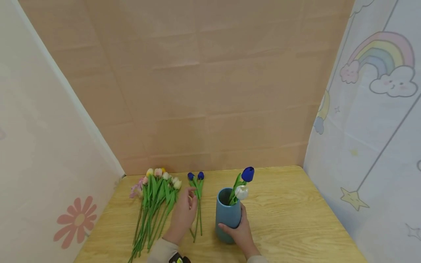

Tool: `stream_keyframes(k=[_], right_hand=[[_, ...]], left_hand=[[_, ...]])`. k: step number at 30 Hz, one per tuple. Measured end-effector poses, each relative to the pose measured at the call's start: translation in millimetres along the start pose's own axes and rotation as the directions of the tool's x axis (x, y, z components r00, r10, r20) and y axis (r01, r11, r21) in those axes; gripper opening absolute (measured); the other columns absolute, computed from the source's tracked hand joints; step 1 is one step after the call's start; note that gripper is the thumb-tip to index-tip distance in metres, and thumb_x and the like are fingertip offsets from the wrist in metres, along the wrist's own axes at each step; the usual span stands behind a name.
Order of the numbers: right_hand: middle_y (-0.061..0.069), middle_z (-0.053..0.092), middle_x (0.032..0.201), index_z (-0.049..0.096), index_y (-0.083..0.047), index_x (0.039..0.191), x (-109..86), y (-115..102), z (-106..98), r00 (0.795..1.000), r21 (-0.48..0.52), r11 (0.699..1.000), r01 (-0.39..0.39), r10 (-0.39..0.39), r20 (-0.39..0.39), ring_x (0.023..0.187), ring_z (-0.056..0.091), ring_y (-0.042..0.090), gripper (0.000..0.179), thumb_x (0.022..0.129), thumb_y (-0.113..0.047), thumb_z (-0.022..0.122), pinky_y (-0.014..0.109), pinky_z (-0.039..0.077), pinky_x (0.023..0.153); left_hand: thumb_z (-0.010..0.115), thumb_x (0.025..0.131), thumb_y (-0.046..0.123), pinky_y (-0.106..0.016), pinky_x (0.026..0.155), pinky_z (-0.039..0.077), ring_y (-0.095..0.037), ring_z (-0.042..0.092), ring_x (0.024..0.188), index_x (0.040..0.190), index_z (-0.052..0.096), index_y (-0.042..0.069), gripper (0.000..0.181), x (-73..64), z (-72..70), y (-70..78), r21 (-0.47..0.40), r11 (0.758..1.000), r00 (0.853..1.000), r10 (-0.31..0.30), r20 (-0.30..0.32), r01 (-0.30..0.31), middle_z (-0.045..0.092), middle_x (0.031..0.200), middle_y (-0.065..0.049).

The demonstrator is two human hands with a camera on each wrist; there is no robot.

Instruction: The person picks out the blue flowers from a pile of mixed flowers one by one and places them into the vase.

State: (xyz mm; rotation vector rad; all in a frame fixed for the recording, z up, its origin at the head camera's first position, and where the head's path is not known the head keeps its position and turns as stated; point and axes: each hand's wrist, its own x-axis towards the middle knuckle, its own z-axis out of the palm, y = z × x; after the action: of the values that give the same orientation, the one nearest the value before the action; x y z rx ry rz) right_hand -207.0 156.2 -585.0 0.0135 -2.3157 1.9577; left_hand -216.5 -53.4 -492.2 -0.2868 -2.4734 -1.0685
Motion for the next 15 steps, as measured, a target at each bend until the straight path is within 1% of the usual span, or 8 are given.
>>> stream_keyframes(k=[3, 6, 8, 10, 13, 15], right_hand=[[0.016, 0.043, 0.139, 0.024, -0.018, 0.145, 0.0, -1, 0, 1.000, 0.005, 1.000, -0.005, 0.005, 0.004, 0.126, 0.046, 0.039, 0.091, 0.075, -0.015, 0.083, 0.056, 0.040, 0.097], [0.016, 0.043, 0.140, 0.024, -0.018, 0.146, 0.1, -2, -1, 1.000, 0.003, 1.000, -0.010, 0.009, 0.005, 0.126, 0.046, 0.039, 0.091, 0.076, -0.015, 0.083, 0.056, 0.040, 0.097], [0.016, 0.043, 0.140, 0.024, -0.018, 0.146, 0.3, -2, -1, 1.000, 0.002, 1.000, -0.013, 0.013, 0.005, 0.126, 0.046, 0.039, 0.092, 0.076, -0.015, 0.083, 0.056, 0.040, 0.097], [0.016, 0.043, 0.140, 0.023, -0.018, 0.146, 0.7, -1, 0, 1.000, 0.000, 1.000, -0.017, 0.017, 0.005, 0.126, 0.045, 0.039, 0.092, 0.076, -0.016, 0.083, 0.056, 0.040, 0.098], [0.017, 0.043, 0.140, 0.023, -0.018, 0.147, 1.4, 1, 0, 1.000, 0.002, 1.000, -0.021, 0.021, 0.007, 0.126, 0.045, 0.039, 0.093, 0.076, -0.016, 0.082, 0.057, 0.040, 0.098], [0.017, 0.042, 0.140, 0.022, -0.017, 0.147, 1.8, 2, 0, 1.000, 0.002, 1.000, -0.020, 0.020, 0.007, 0.126, 0.045, 0.039, 0.093, 0.076, -0.016, 0.082, 0.057, 0.039, 0.098]], left_hand=[[0.051, 0.100, 0.014, -0.020, 0.040, 0.035, 0.000, 0.040, 0.051, 0.121, 0.055, 0.008, 0.022, 0.1, -3.6, -20.0, -0.011, 0.994, 0.994, -0.107, 0.004, 0.107, 0.057, 0.091, 0.000], [0.049, 0.101, 0.014, -0.021, 0.043, 0.038, -0.004, 0.043, 0.053, 0.116, 0.055, 0.012, 0.016, -2.7, -3.9, -40.9, -0.031, 0.980, 0.980, -0.197, 0.035, 0.198, 0.057, 0.093, 0.000], [0.047, 0.101, 0.013, -0.022, 0.045, 0.039, -0.005, 0.045, 0.056, 0.111, 0.056, 0.014, 0.014, -5.8, -3.4, -52.4, -0.027, 0.970, 0.969, -0.238, 0.066, 0.240, 0.057, 0.093, 0.000], [0.047, 0.100, 0.010, -0.022, 0.046, 0.038, -0.007, 0.046, 0.057, 0.106, 0.058, 0.011, 0.012, -9.7, -2.7, -61.7, -0.007, 0.968, 0.964, -0.249, 0.097, 0.251, 0.057, 0.090, -0.001], [0.051, 0.097, 0.009, -0.023, 0.045, 0.037, -0.007, 0.046, 0.055, 0.102, 0.061, 0.007, 0.011, -16.9, 0.0, -73.4, 0.064, 0.962, 0.946, -0.274, 0.172, 0.267, 0.057, 0.080, 0.000], [0.053, 0.097, 0.010, -0.024, 0.045, 0.036, -0.009, 0.045, 0.053, 0.098, 0.061, 0.006, 0.008, -22.2, 2.7, -80.2, 0.114, 0.955, 0.926, -0.293, 0.239, 0.273, 0.055, 0.073, 0.001]])
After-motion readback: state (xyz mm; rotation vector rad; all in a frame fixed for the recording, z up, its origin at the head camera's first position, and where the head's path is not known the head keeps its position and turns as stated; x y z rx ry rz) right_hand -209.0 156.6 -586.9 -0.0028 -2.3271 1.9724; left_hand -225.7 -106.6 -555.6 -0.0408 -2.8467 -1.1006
